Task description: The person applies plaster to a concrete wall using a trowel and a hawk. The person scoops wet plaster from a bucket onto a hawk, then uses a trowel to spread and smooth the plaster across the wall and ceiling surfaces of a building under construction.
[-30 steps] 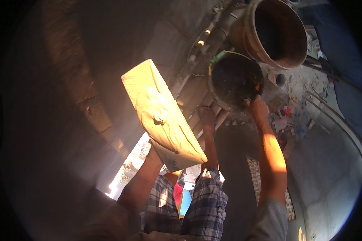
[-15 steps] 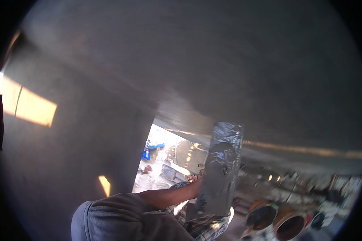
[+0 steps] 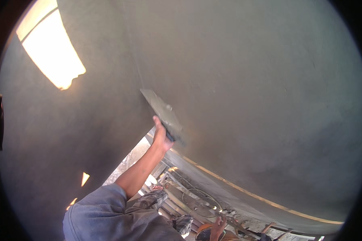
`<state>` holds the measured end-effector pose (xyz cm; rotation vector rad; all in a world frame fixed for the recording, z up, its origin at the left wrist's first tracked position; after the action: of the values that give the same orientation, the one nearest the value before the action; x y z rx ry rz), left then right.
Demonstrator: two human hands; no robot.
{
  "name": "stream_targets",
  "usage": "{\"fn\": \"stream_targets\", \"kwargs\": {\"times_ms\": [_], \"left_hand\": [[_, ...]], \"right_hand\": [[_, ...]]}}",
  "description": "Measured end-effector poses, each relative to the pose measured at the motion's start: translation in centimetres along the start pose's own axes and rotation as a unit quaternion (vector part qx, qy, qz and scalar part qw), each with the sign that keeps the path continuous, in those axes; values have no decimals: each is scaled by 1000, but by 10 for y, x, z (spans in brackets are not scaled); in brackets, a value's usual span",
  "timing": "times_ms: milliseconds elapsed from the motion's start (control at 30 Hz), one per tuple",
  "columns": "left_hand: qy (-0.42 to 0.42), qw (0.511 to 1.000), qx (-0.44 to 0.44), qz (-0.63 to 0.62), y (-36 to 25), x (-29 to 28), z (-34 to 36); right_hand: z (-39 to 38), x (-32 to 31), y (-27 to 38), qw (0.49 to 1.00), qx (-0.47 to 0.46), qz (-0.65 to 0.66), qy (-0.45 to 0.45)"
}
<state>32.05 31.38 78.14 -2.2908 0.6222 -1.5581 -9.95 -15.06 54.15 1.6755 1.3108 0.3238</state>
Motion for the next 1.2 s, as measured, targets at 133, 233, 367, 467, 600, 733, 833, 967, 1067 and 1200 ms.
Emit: {"fn": "stream_targets", "kwargs": {"times_ms": [133,233,367,467,600,733,833,967,1067,1200], "left_hand": [[-50,996,69,-38,-26,69,39],[-24,998,40,-32,-27,80,43],[26,996,-29,85,-52,77,27],[23,974,-86,207,-62,74,20],[86,955,-117,257,-55,84,31],[137,937,-126,296,-62,70,45],[220,909,-136,325,-89,96,17],[264,891,-162,333,-118,39,-19],[141,907,-210,337,-107,-95,-43],[-17,928,-221,300,-81,-284,-115]], "right_hand": [[-44,87,233,939,-251,-226,63],[-124,167,403,816,-417,-387,98],[-199,266,556,691,-611,-377,80],[-212,333,626,563,-700,-439,20],[-136,394,643,506,-633,-584,49],[-110,430,651,478,-582,-652,90],[-130,408,683,449,-655,-607,-2],[-191,342,784,528,-652,-534,-101],[-204,253,833,648,-618,-421,-145],[-237,153,839,619,-693,-293,-227]]}}
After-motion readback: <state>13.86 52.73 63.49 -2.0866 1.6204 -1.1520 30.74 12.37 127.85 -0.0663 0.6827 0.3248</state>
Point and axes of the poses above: each hand's wrist, its own z-axis towards the middle knuckle, its own x-axis out of the palm, y = z × x, the point moved 10 cm from there along z, towards the middle knuckle, and after that the axes turned 7 degrees about y, right-handed, at the moved point
